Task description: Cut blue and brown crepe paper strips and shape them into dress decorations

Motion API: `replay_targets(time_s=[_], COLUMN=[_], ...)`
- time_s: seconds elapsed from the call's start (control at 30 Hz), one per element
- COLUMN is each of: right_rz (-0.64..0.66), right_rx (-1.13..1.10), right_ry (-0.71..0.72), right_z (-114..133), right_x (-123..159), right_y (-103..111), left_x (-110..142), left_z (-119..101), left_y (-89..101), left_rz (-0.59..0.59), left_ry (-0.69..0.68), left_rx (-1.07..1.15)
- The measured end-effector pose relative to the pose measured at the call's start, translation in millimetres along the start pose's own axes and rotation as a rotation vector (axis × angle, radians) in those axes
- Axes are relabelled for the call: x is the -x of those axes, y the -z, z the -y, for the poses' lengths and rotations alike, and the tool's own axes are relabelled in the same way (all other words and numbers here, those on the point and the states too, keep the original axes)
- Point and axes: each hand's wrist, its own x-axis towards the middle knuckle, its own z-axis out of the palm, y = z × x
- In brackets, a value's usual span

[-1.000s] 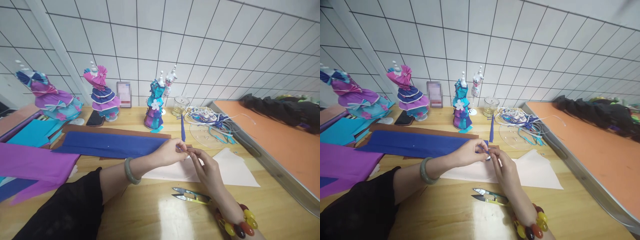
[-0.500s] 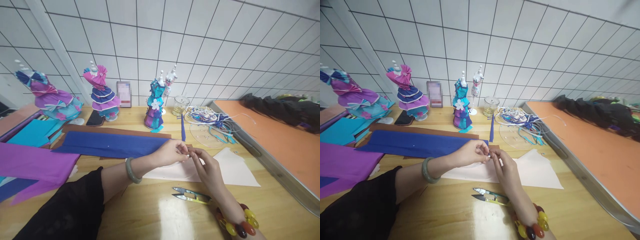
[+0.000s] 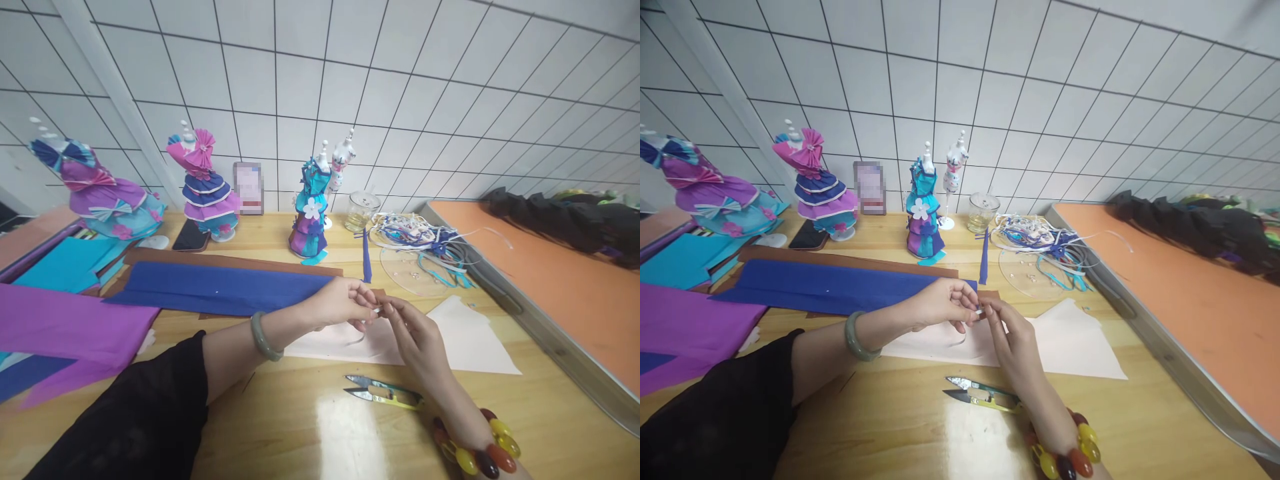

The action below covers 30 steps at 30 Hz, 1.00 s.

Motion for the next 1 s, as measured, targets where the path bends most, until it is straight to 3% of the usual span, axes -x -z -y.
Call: replay_targets(time_s=[0.43,0.63,0.77,0.83,0.93,1.0], right_rz=[-0.032,-0.064,-0.120,0.094,0.626,0.792], right_rx=[0.084,-0.008,-0.081,-0.054,0.018,0.070], right_ry=[0.110,-0.004,-0.081,-0.078,-0.111,-0.113], right_z=[-7,-5,2,6,12,15], right_x=[1,1,0,0,7,14], right_y=[0,0,15,25,34,33], left_x=[-2,-1,-2,-3,-4,-5], left_z=[4,0,-9,-12,-16,-18], left_y=[3.8,5.0,10.1,13.7,18.9,21.7], left_rz=[0.021,0.040,-0.014,-0.058,-0.099,-0.111], left_ry=[-0.017,-0.030,-0.031,-0.056,-0.112,-0.137], left_rx=[0.021,0.018,0.022,0.039,0.051,0.044])
